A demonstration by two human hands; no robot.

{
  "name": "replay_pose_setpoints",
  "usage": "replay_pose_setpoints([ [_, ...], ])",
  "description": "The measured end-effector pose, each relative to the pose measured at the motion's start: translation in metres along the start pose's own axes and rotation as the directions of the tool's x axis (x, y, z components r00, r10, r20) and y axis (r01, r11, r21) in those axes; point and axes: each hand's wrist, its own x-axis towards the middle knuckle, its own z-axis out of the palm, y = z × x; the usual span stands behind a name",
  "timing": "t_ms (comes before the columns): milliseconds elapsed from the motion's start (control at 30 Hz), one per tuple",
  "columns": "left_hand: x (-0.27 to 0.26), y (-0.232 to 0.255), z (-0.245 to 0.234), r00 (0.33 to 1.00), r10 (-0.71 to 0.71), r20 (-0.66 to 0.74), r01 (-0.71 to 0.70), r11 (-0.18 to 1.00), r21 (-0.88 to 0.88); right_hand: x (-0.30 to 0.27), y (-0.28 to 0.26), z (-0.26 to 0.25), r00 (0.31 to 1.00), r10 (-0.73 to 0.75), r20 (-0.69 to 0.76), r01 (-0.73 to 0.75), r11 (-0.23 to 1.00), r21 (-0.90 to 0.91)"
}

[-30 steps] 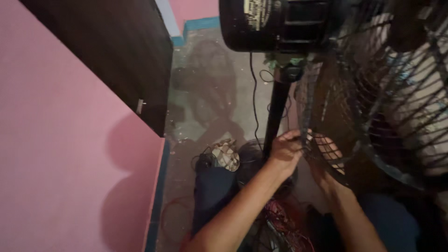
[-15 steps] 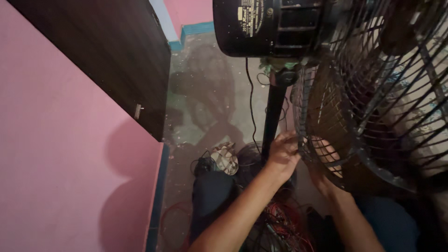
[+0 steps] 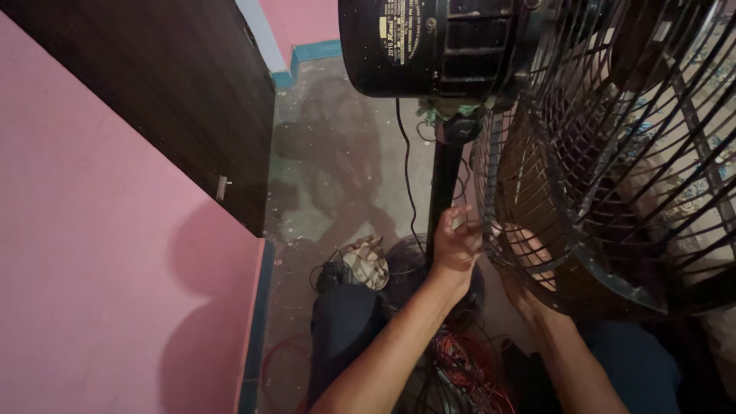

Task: The person sits on the floor and uses a screwdriver to adjust the fan cage, then aligns and secures the front grille onto the fan. The person handles the fan cage and grille throughout the clip.

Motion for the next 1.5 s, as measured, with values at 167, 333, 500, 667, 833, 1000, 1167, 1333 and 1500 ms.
replay_pose_setpoints([
  [167,-0.007,0.001,0.007,0.996,0.087,0.006,-0.087,0.996,0.023,-0.001,0.003,-0.003,1.000,0.013,0.023,-0.015,0.998,0.060],
  [333,-0.019,0.005,0.016,0.999,0.034,-0.017,-0.034,0.999,0.011,0.003,0.005,-0.007,0.999,0.015,0.050,-0.020,0.994,0.110],
  [500,-0.026,0.007,0.025,0.997,0.028,-0.067,-0.029,0.999,-0.020,0.007,0.005,-0.007,0.997,0.017,0.069,-0.026,0.990,0.141],
  [667,-0.022,-0.001,0.018,0.997,0.071,-0.033,-0.074,0.993,-0.091,0.006,0.003,-0.002,0.998,0.029,0.063,-0.042,0.978,0.203],
  [833,-0.009,-0.011,0.002,0.996,0.074,-0.044,-0.076,0.995,-0.063,0.004,0.001,0.002,0.998,0.042,0.039,-0.049,0.975,0.215],
  [1000,-0.007,-0.012,-0.001,0.996,0.031,-0.086,-0.032,0.999,-0.010,0.003,0.001,0.002,0.998,0.051,0.032,-0.056,0.974,0.218],
  [1167,-0.011,-0.006,0.004,0.993,0.107,0.053,-0.109,0.993,0.041,0.001,0.002,0.002,0.998,0.057,0.017,-0.060,0.971,0.230],
  [1333,-0.018,0.003,0.009,0.999,0.050,0.006,-0.050,0.998,-0.037,0.003,-0.003,0.003,0.997,0.072,0.016,-0.074,0.969,0.237],
  [1500,-0.024,0.005,0.010,0.997,0.068,0.043,-0.072,0.994,0.085,0.003,-0.002,0.003,0.996,0.087,-0.025,-0.078,0.968,0.238],
])
